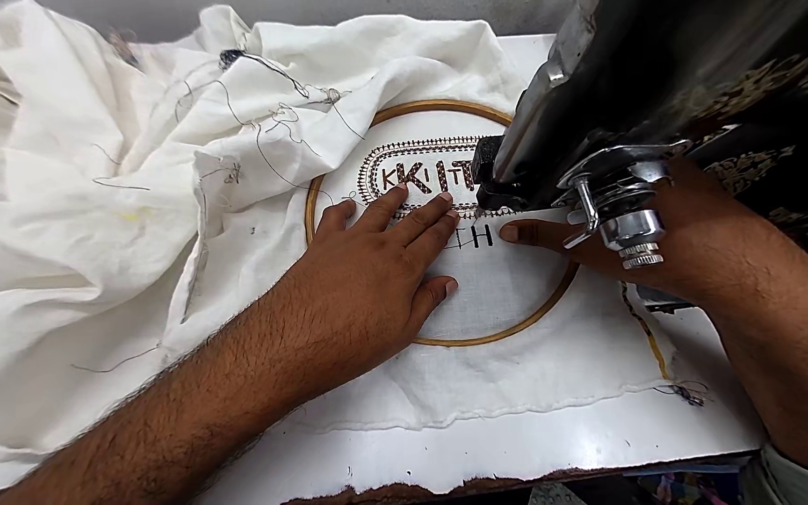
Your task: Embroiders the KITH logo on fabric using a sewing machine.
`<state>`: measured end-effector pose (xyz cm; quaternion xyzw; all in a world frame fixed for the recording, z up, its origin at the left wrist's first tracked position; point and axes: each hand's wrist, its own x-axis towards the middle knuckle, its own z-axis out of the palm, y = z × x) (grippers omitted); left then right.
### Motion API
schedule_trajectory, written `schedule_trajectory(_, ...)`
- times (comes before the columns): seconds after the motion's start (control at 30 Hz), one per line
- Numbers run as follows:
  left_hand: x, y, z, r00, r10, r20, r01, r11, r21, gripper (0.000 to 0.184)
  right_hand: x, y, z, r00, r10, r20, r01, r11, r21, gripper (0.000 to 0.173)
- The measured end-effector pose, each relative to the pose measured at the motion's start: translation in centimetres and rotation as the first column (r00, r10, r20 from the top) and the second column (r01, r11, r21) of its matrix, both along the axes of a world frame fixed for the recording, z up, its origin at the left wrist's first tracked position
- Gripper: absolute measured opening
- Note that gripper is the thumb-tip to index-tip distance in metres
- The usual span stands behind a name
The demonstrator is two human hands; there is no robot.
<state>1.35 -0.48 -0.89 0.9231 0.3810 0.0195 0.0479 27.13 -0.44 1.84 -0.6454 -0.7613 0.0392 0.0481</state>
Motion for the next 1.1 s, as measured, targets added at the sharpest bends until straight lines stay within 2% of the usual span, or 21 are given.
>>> schedule_trajectory(0.13,0.0,0.1,-0.1,1.000,0.000,0.008,0.000,1.000,0.007,0.063,0.1,0.0,0.0,1.000,0.007,-0.027,-0.007,1.000,-0.001,0.053)
schedule_trajectory(0.4,0.0,0.4,-0.3,0.999,0.001,0.038,-0.001,1.000,0.009,0.062,0.3,0.0,-0.4,0.994,0.090,-0.059,-0.083,0.990,0.118,0.045)
schedule_trajectory(0.9,-0.1,0.9,-0.4,0.999,0.007,0.049,-0.007,1.000,0.005,0.061,0.5,0.3,-1.0,0.990,0.114,-0.086,-0.098,0.980,0.172,0.044)
schedule_trajectory(1.1,-0.1,1.2,-0.5,0.999,0.004,0.048,-0.004,1.000,0.010,0.061,0.6,0.7,-1.3,0.992,0.083,-0.098,-0.069,0.988,0.136,0.045)
